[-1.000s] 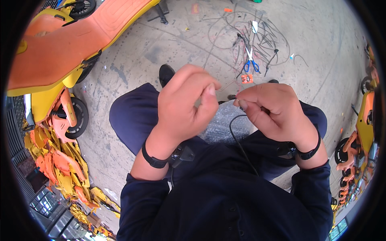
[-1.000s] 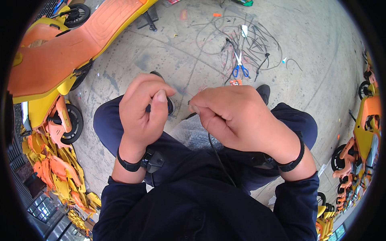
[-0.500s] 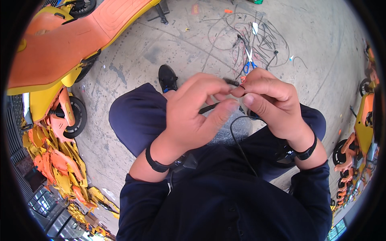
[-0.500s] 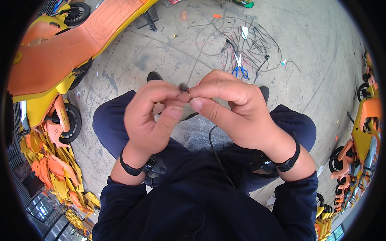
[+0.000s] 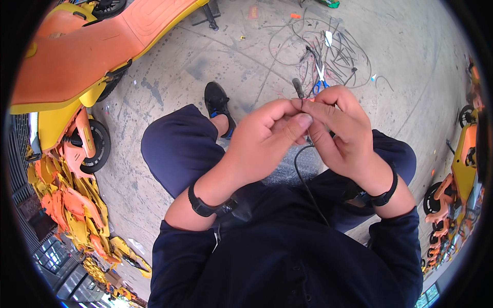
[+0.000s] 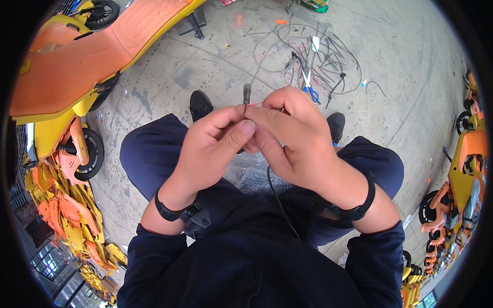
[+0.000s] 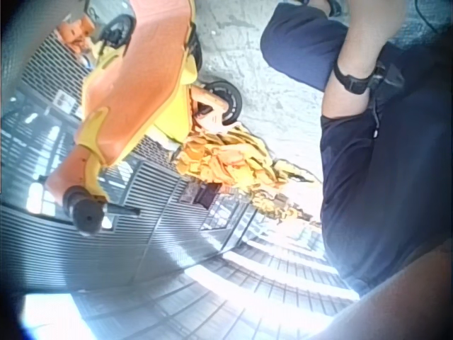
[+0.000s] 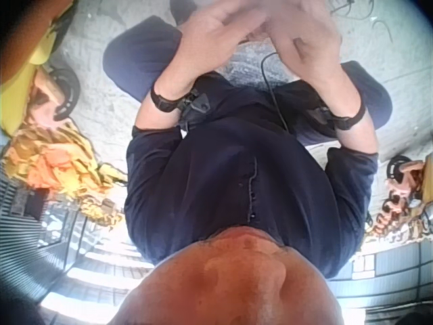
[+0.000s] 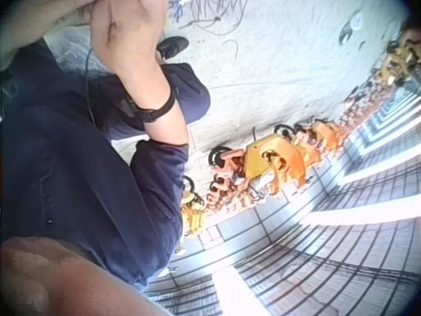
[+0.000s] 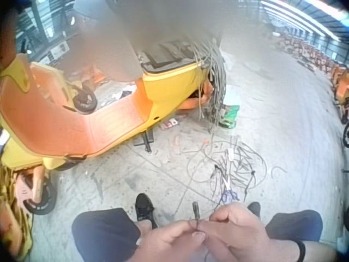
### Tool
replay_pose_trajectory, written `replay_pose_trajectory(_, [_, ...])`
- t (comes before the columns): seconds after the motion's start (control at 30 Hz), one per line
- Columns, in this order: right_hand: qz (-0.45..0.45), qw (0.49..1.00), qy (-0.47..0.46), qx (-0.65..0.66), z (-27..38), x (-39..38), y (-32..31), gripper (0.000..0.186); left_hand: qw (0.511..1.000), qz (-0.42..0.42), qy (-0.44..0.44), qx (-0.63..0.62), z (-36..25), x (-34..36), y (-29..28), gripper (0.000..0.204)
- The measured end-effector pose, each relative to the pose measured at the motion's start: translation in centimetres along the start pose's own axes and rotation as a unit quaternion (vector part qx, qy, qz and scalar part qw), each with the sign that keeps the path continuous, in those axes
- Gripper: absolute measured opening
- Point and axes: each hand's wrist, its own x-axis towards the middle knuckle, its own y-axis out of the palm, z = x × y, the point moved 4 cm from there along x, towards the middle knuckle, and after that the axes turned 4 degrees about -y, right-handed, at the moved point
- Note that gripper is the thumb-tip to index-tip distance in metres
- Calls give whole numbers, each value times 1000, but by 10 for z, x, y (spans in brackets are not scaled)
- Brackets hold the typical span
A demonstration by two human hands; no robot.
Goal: The person uses scissors to cut and strip the insulation from electrical wires before joining them together by hand.
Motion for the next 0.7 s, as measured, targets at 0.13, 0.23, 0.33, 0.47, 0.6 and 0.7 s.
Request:
replay_pose_trajectory(0.13, [60, 997, 47, -11, -7, 7, -11, 18, 990, -63, 67, 103, -7, -5, -11, 14])
replay_pose_trajectory(0.23, [38, 997, 66, 2, -2, 9, -13, 19, 990, -68, 71, 98, -8, -6, -9, 14])
replay_pose_trajectory(0.33, [50, 997, -13, -59, 3, 9, -10, 21, 979, -79, 88, 164, -6, -6, -8, 15])
replay_pose_trajectory(0.47, [23, 993, -64, -95, 3, 7, -8, 22, 946, -98, 157, 266, -10, -5, -6, 16])
replay_pose_trajectory(0.6, [15, 988, -79, -132, 3, 5, -4, 22, 892, -114, 278, 339, -16, -8, 0, 16])
replay_pose_trajectory(0.7, [7, 985, -98, -145, 5, 4, -1, 22, 885, -116, 273, 360, -16, -8, 1, 17])
